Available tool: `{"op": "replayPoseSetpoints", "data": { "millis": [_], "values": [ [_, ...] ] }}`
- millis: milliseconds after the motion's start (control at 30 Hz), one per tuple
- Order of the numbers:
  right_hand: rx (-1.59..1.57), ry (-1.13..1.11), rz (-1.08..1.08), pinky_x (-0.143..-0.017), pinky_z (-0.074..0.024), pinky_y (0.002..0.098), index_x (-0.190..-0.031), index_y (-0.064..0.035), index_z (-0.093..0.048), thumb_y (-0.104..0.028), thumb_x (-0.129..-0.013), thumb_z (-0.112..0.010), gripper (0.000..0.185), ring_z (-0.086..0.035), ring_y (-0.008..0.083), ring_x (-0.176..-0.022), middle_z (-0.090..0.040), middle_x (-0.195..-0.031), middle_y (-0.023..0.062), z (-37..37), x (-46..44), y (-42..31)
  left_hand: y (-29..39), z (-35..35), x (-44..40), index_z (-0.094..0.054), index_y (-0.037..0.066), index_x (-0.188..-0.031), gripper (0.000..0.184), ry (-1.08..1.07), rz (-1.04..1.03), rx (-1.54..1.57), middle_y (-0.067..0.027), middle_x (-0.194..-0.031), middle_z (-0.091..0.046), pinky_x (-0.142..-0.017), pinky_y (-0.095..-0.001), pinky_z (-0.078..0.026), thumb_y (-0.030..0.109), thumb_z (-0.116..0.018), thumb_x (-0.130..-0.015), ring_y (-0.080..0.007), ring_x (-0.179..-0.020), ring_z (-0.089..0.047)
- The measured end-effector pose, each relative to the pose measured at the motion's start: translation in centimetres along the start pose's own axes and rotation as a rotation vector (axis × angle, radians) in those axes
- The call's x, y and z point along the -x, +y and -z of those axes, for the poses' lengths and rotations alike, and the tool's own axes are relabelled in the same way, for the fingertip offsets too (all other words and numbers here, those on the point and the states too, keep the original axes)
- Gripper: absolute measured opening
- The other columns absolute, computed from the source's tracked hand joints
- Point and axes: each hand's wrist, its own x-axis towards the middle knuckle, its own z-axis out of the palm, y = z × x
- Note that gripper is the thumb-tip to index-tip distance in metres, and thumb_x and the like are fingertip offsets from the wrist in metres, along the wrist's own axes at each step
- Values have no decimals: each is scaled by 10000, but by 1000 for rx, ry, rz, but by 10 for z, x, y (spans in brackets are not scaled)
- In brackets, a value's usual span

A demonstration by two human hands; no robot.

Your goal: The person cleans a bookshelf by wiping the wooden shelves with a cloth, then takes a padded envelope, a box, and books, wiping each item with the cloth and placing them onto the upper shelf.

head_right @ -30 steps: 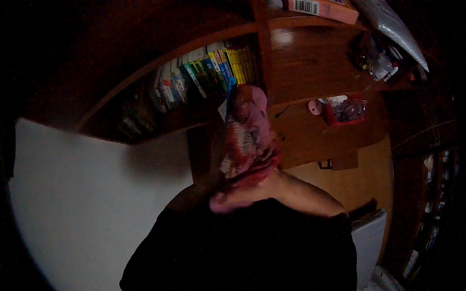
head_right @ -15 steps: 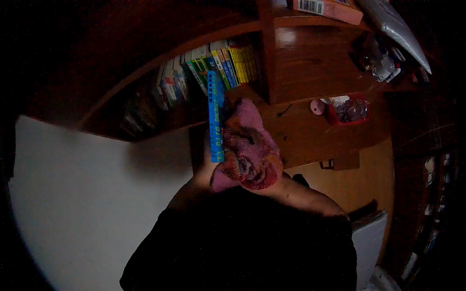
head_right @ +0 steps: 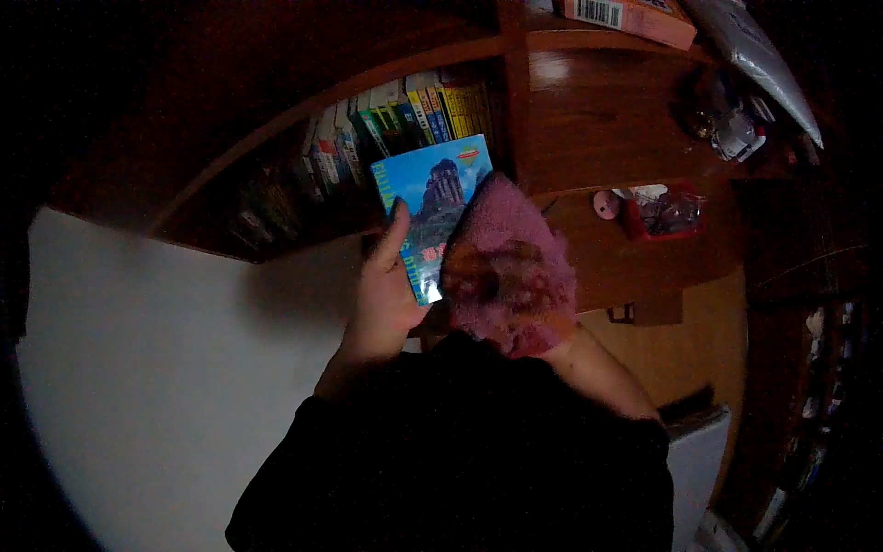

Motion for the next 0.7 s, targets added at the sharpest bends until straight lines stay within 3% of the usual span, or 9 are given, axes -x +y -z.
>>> {"op": "replayPoseSetpoints", "data": {
  "millis": [167, 233, 267, 333, 367, 433, 500, 567, 700],
  "values": [
    [335, -185, 225, -1063, -296, 383, -1290, -67, -424, -200, -828, -610, 515, -413, 254, -1232, -465, -1299, 109, -2, 7, -23, -15, 6, 1, -382, 45, -1328, 458, 66, 71, -59, -117, -1316, -462, -1036, -428, -337, 328, -403, -969, -255, -1214, -451],
    [982, -39, 440, -1002, -363, 375, -1305, -44, -380, -268, -795, -678, 631, -458, 245, -1172, -464, -1282, 125, -1, 7, -46, -22, 1, 7, -327, 51, -1356, 465, -85, -24, -133, -108, -1369, -399, -1042, -450, -327, 302, -396, -972, -273, -1235, -424],
    [985, -34, 437, -1002, -363, 375, -1305, -44, -380, -268, -795, -678, 631, -458, 245, -1172, -464, -1282, 125, 0, 6, -47, -22, -2, 8, -288, 51, -1369, 450, -115, -38, -154, -109, -1377, -377, -1032, -449, -341, 248, -383, -976, -280, -1243, -410],
    [606, 13, 454, -969, -388, 368, -1283, -33, -398, -212, -781, -703, 615, -483, 228, -1133, -476, -1252, 115, 3, 3, -46, -22, 3, 11, -283, 48, -1369, 443, -151, -60, -231, -107, -1359, -392, -1024, -423, -352, 211, -392, -972, -256, -1229, -418],
    [606, 18, 452, -969, -388, 368, -1283, -33, -398, -212, -781, -703, 615, -483, 228, -1133, -476, -1252, 115, 3, 1, -44, -24, 5, 13, -279, 45, -1369, 439, -185, -86, -311, -105, -1341, -407, -1016, -397, -362, 174, -401, -968, -232, -1216, -427],
    [142, 112, 356, -965, -385, 353, -1278, -24, -396, -157, -776, -711, 608, -484, 204, -1105, -496, -1207, 93, 2, -4, -42, -29, 13, 17, -305, 25, -1349, 436, -178, -142, -494, -118, -1309, -431, -1010, -376, -360, 168, -435, -958, -223, -1190, -445],
    [76, 166, 407, -951, -398, 343, -1261, -27, -420, -118, -768, -713, 581, -496, 193, -1089, -521, -1175, 81, 6, -5, -53, -33, 14, 24, -332, 6, -1330, 435, -167, -203, -674, -132, -1276, -455, -1004, -355, -358, 163, -469, -948, -214, -1164, -462],
    [8, 221, 457, -936, -411, 333, -1243, -30, -443, -79, -760, -716, 557, -507, 182, -1072, -546, -1144, 69, 13, -4, -60, -30, 14, 30, -379, -11, -1300, 390, -204, -121, -871, -125, -1248, -481, -992, -334, -355, 123, -465, -944, -195, -1141, -473],
    [-282, 183, 255, -930, -419, 334, -1230, -26, -467, -33, -747, -712, 542, -520, 167, -1047, -551, -1133, 52, 31, 1, -53, -25, 2, 30, -453, -17, -1252, 367, -304, -181, -1011, -122, -1176, -544, -950, -326, -397, 132, -515, -923, -200, -1084, -518]
  ]
}}
